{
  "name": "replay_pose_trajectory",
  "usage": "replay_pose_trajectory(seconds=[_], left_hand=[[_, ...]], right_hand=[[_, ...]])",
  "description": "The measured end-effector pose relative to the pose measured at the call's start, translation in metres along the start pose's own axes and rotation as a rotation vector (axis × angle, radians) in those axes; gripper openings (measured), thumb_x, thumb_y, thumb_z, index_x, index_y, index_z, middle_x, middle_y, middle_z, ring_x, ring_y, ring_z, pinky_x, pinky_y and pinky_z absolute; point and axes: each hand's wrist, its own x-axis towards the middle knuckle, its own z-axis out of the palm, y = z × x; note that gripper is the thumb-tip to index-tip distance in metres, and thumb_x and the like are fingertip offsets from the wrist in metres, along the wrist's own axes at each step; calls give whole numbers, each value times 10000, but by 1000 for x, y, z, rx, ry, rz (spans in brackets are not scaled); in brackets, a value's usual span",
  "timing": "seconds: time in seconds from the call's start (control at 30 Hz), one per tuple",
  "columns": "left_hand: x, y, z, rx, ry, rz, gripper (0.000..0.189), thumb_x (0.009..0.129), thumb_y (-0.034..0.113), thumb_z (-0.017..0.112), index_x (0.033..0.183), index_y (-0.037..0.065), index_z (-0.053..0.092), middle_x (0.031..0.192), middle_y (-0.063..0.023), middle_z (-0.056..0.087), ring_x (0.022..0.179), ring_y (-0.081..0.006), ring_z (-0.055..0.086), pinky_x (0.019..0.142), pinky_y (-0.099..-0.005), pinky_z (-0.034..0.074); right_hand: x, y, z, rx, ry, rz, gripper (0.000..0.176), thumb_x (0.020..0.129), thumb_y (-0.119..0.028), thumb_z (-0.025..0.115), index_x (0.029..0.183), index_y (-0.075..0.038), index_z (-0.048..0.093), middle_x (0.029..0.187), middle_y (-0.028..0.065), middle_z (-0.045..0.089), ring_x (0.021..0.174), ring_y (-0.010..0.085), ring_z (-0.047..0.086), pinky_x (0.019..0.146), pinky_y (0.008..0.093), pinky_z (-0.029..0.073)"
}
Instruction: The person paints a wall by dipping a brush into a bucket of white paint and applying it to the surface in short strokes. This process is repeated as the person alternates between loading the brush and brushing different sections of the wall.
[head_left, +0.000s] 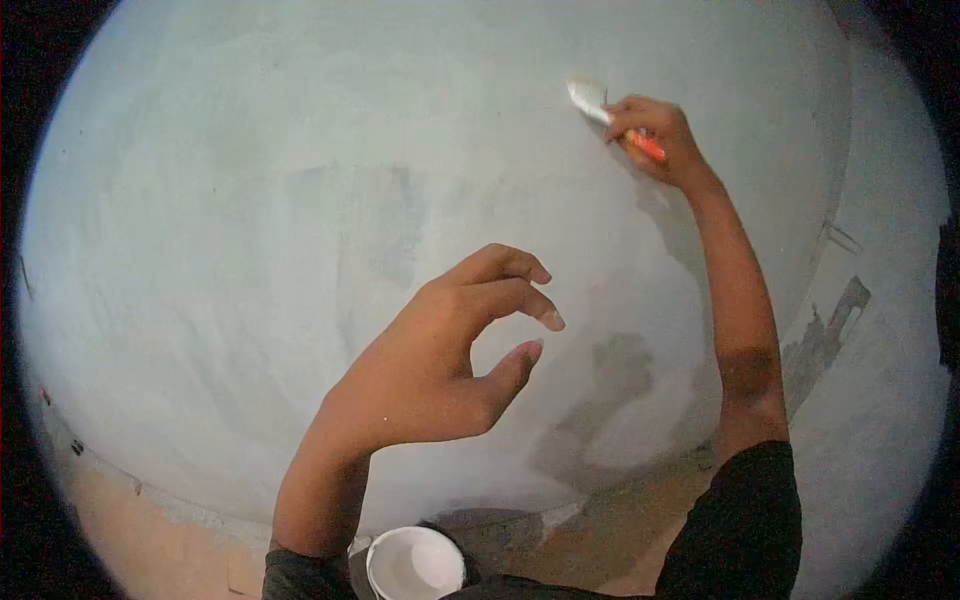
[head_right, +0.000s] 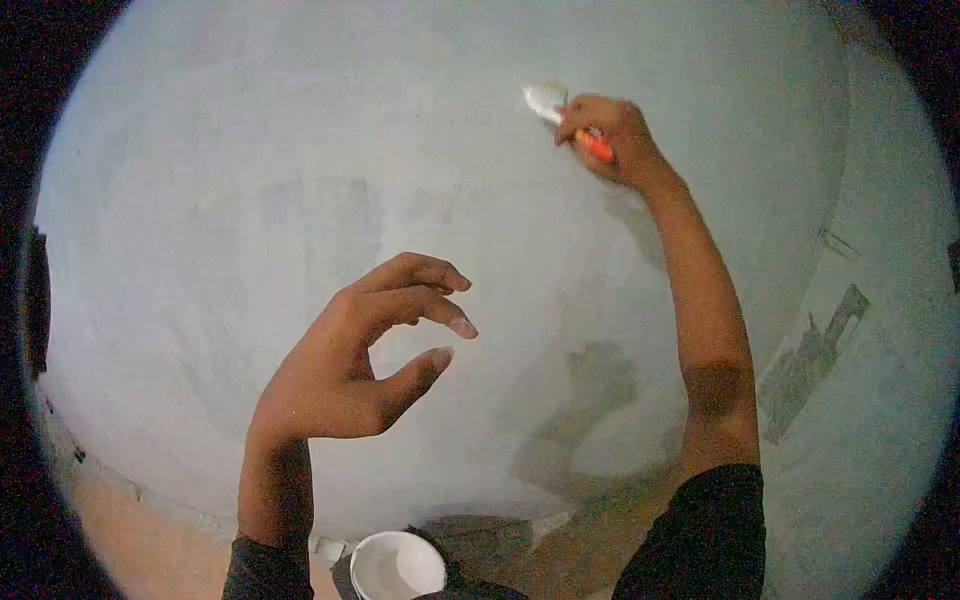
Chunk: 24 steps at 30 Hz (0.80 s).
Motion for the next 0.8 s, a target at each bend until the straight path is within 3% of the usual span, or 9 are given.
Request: replay_pose_trajectory(seconds=[0.1,0.37,0.57,0.73,0.8], left_hand=[[7,7,-8,-4,-9,5,239,765,-17,659,987,71,667,1201,-138,580,1155,-307,559,977,-420,456],[20,7,-8,68,-91,19,231,774,-6,669,999,44,648,1197,-158,564,1147,-328,551,982,-401,454],[2,-10,-4,-29,-364,-59,256,793,4,667,1043,40,628,1222,-170,555,1175,-343,538,993,-423,459],[-35,-9,-13,-118,-458,-115,288,804,17,677,1087,53,638,1258,-175,549,1190,-344,531,1007,-430,448],[-60,-7,-12,-230,-438,-265,250,819,33,655,1069,29,641,1224,-167,567,1181,-353,538,998,-416,454]], right_hand=[[-11,-25,5,41,-80,80,179,674,40,691,784,-102,695,882,74,691,914,237,690,786,341,551],[-35,-41,42,216,-39,37,194,646,71,690,751,-92,700,864,83,653,830,230,667,709,320,542],[-87,-66,61,193,-99,138,228,617,59,703,770,-111,701,913,89,679,873,249,664,733,342,557],[-111,-105,63,320,-131,380,211,637,58,700,777,-100,697,967,102,691,872,275,657,744,365,553],[-135,-132,68,357,-152,441,183,665,57,691,781,-85,694,952,98,693,866,261,660,748,358,549]])
